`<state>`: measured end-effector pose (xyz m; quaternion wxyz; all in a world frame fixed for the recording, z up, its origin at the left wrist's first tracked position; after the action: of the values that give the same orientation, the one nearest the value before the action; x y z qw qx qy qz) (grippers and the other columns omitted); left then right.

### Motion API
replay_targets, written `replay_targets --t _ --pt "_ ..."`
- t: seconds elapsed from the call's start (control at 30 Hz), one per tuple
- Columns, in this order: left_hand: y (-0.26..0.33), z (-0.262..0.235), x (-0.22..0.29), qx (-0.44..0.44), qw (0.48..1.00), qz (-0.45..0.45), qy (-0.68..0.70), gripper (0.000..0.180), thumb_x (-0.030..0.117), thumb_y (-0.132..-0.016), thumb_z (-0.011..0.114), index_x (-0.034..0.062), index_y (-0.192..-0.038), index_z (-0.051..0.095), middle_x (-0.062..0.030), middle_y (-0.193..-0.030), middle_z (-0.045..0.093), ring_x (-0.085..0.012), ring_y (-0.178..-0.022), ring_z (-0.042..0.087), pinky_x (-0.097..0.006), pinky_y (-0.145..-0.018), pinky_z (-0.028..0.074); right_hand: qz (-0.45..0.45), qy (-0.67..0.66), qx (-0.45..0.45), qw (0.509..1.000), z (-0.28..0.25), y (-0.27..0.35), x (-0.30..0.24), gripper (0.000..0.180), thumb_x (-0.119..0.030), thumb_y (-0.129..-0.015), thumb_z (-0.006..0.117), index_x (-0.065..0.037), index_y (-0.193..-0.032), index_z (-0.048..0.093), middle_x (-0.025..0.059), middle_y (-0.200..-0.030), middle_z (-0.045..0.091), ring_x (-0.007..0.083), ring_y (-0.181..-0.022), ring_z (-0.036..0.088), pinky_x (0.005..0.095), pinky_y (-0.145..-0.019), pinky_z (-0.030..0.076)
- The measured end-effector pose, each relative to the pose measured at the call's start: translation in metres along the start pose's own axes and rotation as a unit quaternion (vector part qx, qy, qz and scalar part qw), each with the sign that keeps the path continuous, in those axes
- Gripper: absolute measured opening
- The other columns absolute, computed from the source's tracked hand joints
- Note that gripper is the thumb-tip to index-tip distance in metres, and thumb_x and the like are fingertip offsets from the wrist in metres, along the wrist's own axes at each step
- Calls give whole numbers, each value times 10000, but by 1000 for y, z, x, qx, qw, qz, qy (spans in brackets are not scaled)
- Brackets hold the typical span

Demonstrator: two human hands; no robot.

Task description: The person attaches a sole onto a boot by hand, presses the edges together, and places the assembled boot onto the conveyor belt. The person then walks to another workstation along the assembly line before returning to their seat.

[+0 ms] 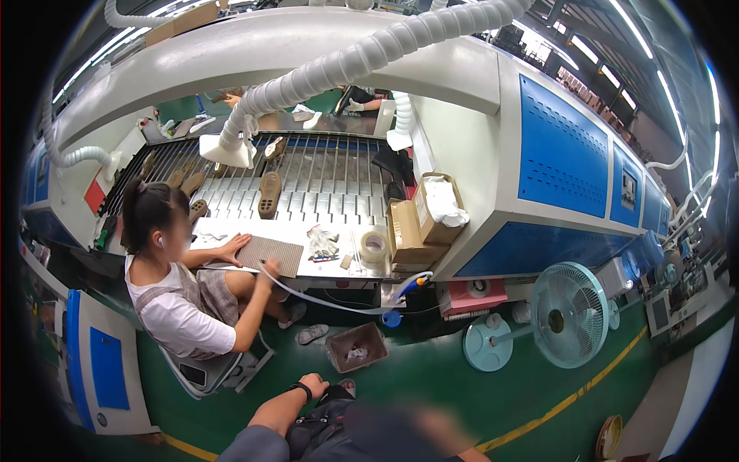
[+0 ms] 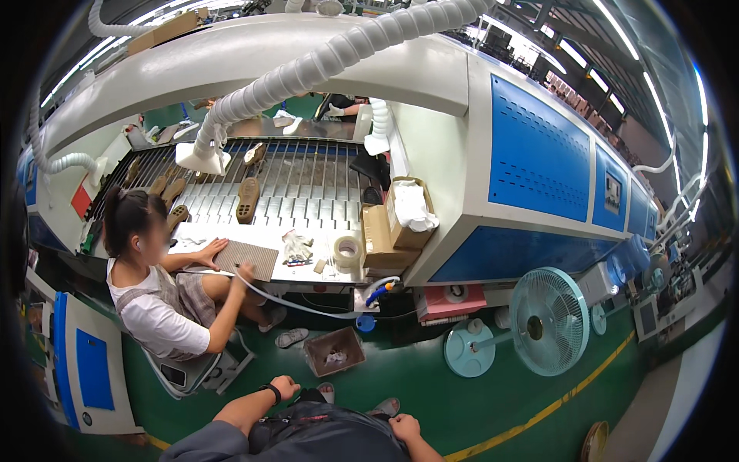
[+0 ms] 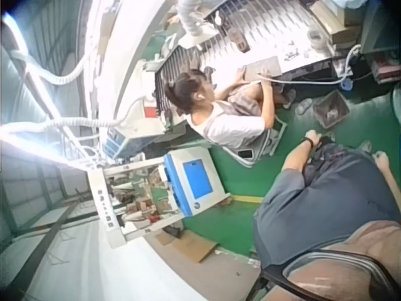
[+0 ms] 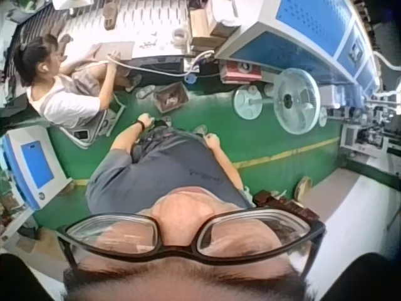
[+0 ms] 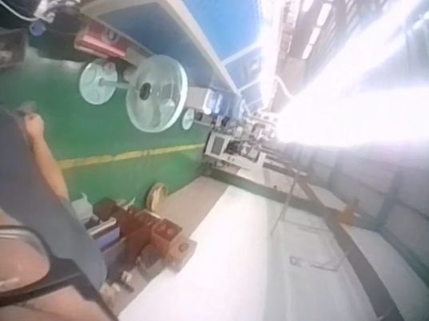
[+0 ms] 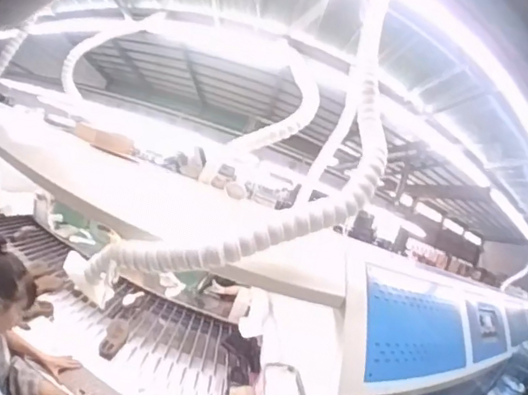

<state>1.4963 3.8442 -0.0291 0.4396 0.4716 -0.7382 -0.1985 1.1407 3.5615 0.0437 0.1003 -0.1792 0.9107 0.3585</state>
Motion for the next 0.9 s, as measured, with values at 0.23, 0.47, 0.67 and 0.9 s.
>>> replay_targets --t 0.23,0.47,0.67,0.9 --pt "1 -3 4 3 1000 5 2 451 396 -892 661 20 -1125 751 -231 -1175 718 -380 -1157 667 -439 -1027 514 -8 8 23 1000 -2 0 -2 325 -390 -837 741 -86 -938 796 149 -909 764 327 -903 737 431 -852 568" --pt "3 -2 0 11 1000 3 7 453 392 -893 678 8 -1126 743 -239 -1174 716 -381 -1160 666 -438 -1025 514 -17 4 25 1000 0 2 -1 321 -378 -837 732 -81 -941 794 151 -911 766 333 -907 737 436 -857 569" --pt "1 -2 0 10 1000 9 3 448 391 -897 679 13 -1131 740 -238 -1171 718 -379 -1166 665 -435 -1026 514 2 -5 15 1000 0 3 1 313 -413 -831 697 -135 -937 794 148 -972 765 349 -979 724 460 -895 563" --pt "-3 -2 0 10 1000 11 0 458 405 -888 686 15 -1121 742 -234 -1158 722 -376 -1154 671 -433 -1022 517 -2 2 29 1000 -3 6 -5 323 -388 -833 726 -95 -946 799 146 -932 768 332 -930 735 439 -870 568"
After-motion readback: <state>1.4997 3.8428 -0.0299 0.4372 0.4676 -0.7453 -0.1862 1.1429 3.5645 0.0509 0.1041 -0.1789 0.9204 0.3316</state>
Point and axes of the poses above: each hand's wrist, its own y-axis away from the middle knuckle, its own z-axis out of the palm, x = y × z, the point moved 6 cm from there along -y, towards the middle knuckle
